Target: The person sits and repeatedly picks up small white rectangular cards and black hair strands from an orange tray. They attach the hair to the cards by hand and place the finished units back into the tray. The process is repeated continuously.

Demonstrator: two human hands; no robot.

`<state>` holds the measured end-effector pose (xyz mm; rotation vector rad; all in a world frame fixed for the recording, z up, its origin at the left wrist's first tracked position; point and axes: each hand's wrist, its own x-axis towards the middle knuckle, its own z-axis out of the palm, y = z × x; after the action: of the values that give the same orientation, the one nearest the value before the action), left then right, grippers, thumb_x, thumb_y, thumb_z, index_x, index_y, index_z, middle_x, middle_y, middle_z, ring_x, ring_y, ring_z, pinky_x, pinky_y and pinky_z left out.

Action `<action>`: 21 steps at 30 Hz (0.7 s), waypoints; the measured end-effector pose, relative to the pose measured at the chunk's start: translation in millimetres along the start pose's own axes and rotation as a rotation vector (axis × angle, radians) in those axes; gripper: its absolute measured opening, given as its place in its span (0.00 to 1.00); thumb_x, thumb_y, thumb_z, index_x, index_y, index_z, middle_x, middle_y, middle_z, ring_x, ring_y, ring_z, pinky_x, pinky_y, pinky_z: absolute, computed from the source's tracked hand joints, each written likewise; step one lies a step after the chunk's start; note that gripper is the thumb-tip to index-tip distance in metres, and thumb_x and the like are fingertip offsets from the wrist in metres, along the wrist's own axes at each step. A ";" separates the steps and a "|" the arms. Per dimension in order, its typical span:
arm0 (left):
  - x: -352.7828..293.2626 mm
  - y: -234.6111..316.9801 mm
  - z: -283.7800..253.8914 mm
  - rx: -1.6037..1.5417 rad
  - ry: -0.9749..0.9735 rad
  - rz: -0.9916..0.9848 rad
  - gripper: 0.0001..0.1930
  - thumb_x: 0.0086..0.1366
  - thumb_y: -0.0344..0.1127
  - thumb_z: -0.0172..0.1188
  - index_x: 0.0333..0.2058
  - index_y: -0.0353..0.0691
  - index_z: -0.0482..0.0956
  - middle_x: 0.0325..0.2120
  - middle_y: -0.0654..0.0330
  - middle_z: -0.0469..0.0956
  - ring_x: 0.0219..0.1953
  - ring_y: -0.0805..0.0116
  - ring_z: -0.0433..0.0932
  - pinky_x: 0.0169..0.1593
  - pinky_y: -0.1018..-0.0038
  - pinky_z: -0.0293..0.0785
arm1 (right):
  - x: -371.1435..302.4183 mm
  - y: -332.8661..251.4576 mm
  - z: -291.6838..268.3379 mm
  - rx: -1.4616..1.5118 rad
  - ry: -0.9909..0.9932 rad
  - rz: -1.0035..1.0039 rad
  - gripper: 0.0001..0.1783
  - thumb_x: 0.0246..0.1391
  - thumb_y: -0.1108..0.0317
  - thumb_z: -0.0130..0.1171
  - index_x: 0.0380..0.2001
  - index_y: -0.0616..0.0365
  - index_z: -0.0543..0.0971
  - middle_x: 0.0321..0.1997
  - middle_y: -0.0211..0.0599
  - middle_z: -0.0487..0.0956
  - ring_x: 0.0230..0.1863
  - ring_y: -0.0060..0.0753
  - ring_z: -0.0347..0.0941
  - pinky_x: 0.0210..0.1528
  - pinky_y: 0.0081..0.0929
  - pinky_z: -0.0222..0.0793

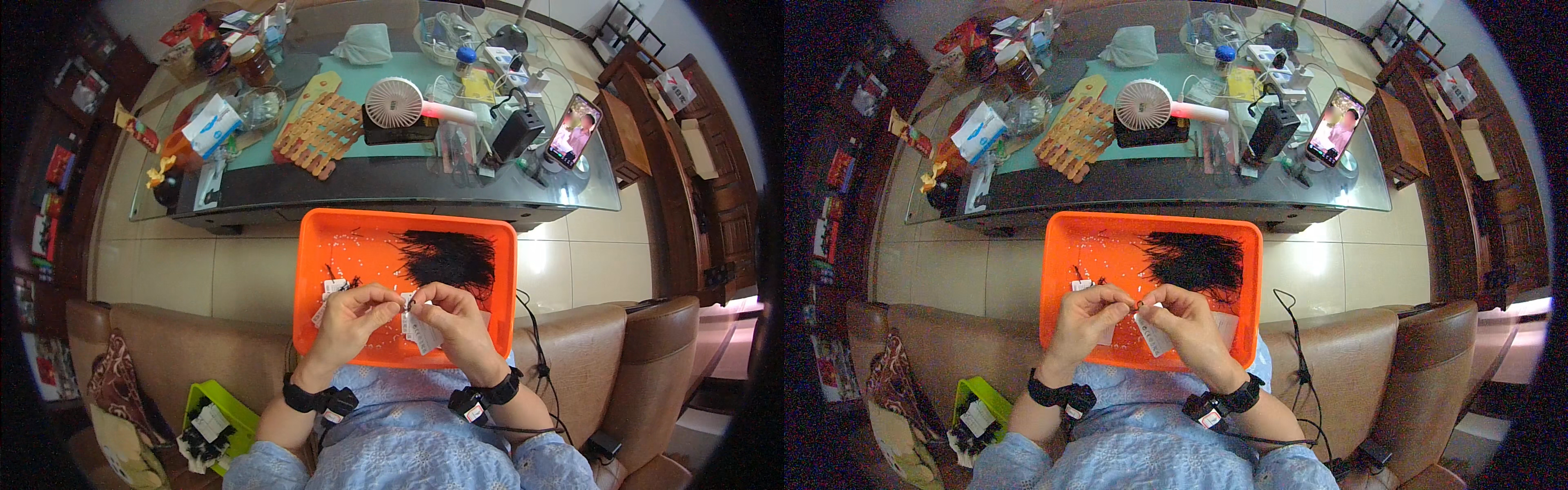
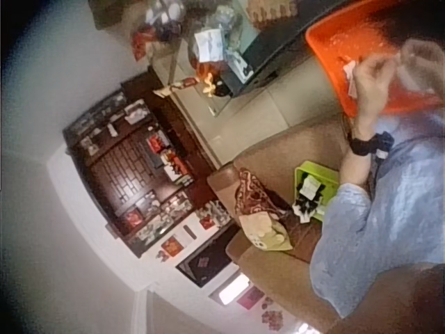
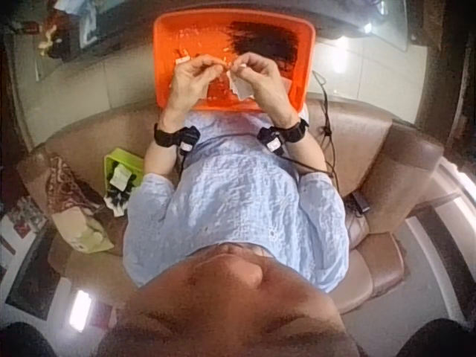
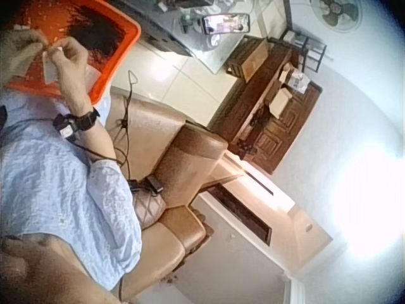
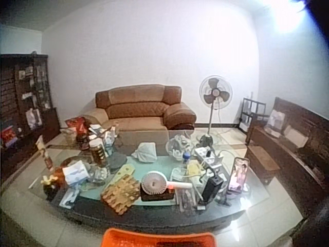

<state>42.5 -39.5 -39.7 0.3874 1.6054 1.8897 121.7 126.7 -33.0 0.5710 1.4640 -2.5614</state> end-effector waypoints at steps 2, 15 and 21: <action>-0.6 -2.9 -1.9 -0.013 -0.025 -0.040 0.04 0.62 0.28 0.62 0.33 0.33 0.81 0.30 0.64 0.80 0.34 0.77 0.76 0.39 0.80 0.72 | 0.6 0.8 0.1 0.037 -0.032 0.005 0.04 0.57 0.69 0.58 0.33 0.58 0.78 0.31 0.24 0.78 0.30 0.13 0.72 0.32 0.15 0.67; 3.6 -1.1 -10.1 -0.094 -0.066 -0.059 0.03 0.58 0.24 0.65 0.31 0.34 0.82 0.29 0.64 0.81 0.31 0.77 0.76 0.37 0.79 0.72 | -0.5 -2.0 0.6 0.079 -0.070 0.081 0.04 0.57 0.68 0.59 0.31 0.56 0.78 0.30 0.22 0.78 0.30 0.12 0.72 0.32 0.13 0.66; 4.4 -5.5 -7.5 -0.113 -0.094 -0.055 0.02 0.57 0.24 0.64 0.30 0.34 0.81 0.28 0.64 0.80 0.31 0.77 0.76 0.37 0.79 0.72 | 0.5 -2.4 1.8 0.061 -0.091 0.083 0.02 0.54 0.73 0.58 0.32 0.58 0.77 0.30 0.25 0.78 0.30 0.14 0.73 0.32 0.14 0.68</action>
<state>36.2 -42.2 -47.4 0.3745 1.4277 1.8824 120.0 126.5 -30.5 0.5047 1.3098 -2.5394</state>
